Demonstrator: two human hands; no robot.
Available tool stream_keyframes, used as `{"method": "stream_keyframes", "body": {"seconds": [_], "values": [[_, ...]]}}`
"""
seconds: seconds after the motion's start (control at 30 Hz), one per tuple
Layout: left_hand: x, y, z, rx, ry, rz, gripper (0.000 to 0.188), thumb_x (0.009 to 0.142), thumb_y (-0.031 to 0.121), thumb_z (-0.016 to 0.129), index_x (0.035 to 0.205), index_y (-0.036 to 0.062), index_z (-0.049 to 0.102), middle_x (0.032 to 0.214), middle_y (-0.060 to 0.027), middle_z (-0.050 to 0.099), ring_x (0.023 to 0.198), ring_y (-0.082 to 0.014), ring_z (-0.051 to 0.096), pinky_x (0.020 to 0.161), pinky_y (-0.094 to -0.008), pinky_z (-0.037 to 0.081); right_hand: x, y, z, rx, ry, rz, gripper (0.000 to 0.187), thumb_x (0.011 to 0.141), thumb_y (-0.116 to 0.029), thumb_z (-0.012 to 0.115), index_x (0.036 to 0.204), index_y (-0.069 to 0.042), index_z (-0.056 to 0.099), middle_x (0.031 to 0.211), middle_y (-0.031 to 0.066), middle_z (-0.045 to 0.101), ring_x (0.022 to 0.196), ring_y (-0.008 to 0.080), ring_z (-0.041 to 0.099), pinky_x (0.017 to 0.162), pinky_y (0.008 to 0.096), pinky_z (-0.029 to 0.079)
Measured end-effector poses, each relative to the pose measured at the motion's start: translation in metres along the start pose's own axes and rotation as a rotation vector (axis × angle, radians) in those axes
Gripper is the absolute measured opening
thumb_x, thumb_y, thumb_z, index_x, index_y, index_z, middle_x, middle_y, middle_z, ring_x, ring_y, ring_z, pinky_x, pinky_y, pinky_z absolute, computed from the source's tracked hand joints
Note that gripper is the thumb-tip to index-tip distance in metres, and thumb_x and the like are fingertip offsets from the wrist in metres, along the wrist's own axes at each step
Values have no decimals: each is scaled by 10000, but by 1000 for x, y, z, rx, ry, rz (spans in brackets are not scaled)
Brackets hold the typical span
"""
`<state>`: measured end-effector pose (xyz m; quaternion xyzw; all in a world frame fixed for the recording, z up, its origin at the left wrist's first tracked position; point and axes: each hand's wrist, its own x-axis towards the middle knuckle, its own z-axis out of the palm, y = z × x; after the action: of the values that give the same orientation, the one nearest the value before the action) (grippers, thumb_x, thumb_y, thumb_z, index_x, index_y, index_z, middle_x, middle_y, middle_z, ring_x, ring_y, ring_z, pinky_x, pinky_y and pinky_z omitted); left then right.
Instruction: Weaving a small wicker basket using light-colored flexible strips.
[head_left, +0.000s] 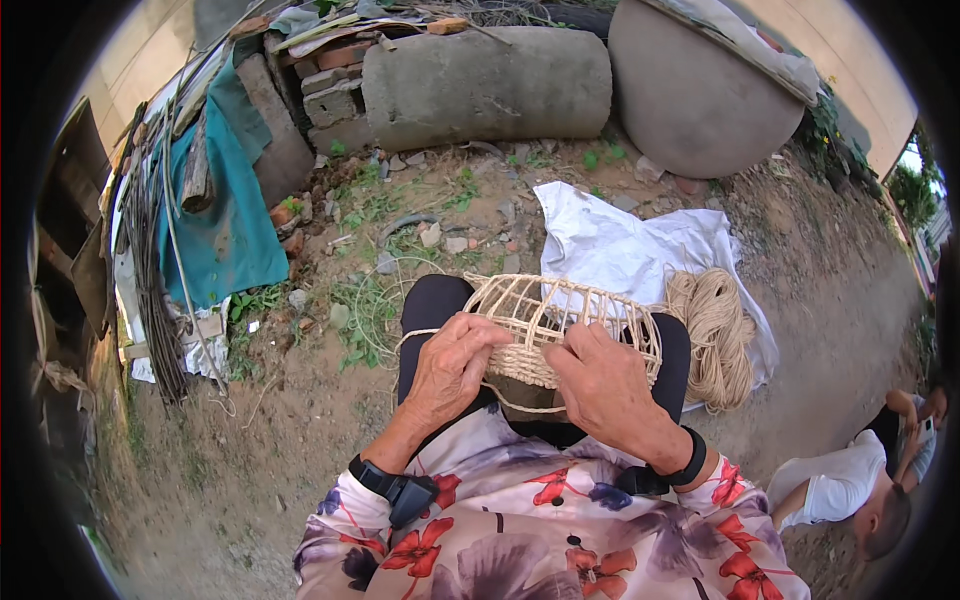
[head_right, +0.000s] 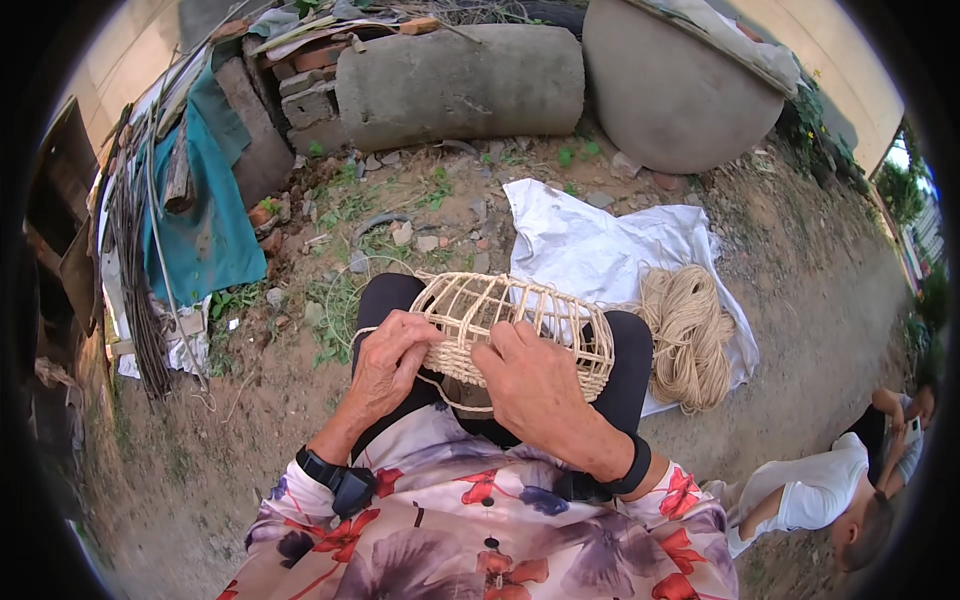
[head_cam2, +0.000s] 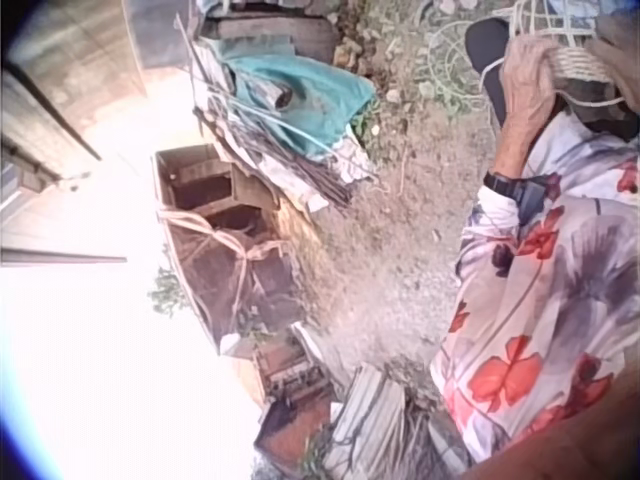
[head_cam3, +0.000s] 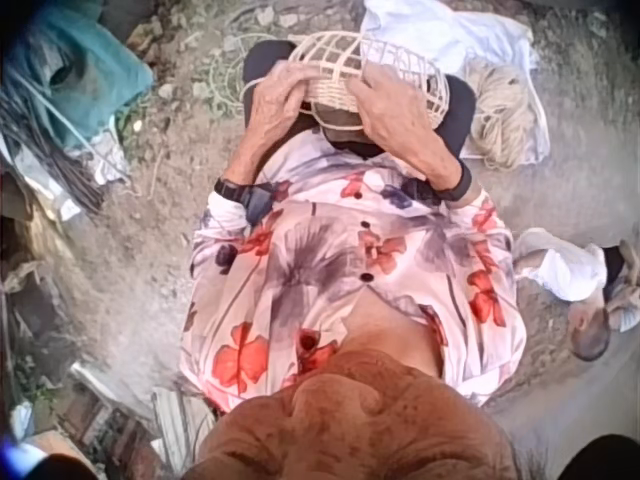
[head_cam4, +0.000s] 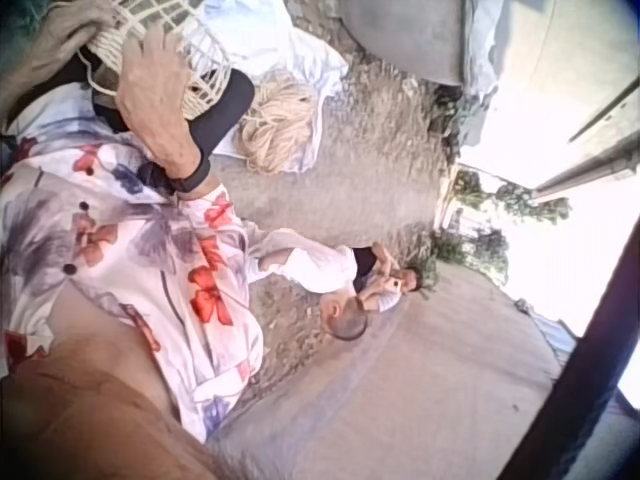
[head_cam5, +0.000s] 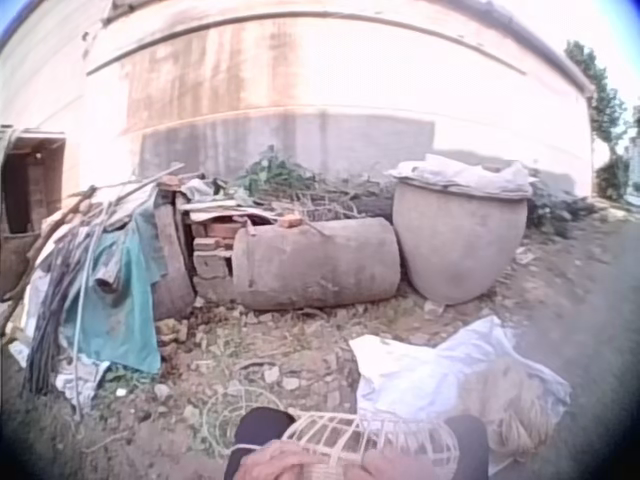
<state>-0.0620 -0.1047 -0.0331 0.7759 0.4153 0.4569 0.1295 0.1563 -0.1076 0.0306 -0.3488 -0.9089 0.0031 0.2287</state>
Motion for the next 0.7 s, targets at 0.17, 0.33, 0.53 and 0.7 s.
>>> {"method": "stream_keyframes", "body": {"seconds": [0.17, 0.33, 0.53, 0.7], "values": [[-19, -12, -15, 68, 107, -454, 191, 840, 48, 621, 1031, 58, 616, 931, -85, 592, 667, -205, 590, 632, -327, 482, 6, 40, -16, 357, 108, 146, 160, 787, -68, 586, 940, -39, 624, 813, 106, 521, 741, 282, 559, 613, 391, 452], [-25, -27, -28, 167, -174, -369, 216, 904, 149, 587, 1097, 53, 588, 938, -24, 591, 667, -157, 532, 631, -272, 459, 39, 82, 9, 165, 170, 172, 199, 844, -203, 580, 954, -48, 642, 830, 129, 576, 738, 317, 585, 651, 431, 452], [-17, -31, -25, 85, 52, -467, 133, 854, 164, 654, 893, 39, 679, 799, -105, 604, 677, -231, 588, 635, -362, 466, 56, 84, 32, 513, -115, 368, 331, 904, -333, 523, 829, -35, 645, 619, 142, 597, 586, 305, 582, 594, 424, 447], [-71, -88, -33, 209, 330, -689, 324, 872, 357, 635, 850, 37, 680, 707, -72, 612, 655, -211, 597, 613, -344, 465, 43, 77, 22, 732, -105, 394, 317, 908, -304, 553, 830, -7, 629, 576, 79, 546, 539, 152, 535, 541, 332, 428]]}}
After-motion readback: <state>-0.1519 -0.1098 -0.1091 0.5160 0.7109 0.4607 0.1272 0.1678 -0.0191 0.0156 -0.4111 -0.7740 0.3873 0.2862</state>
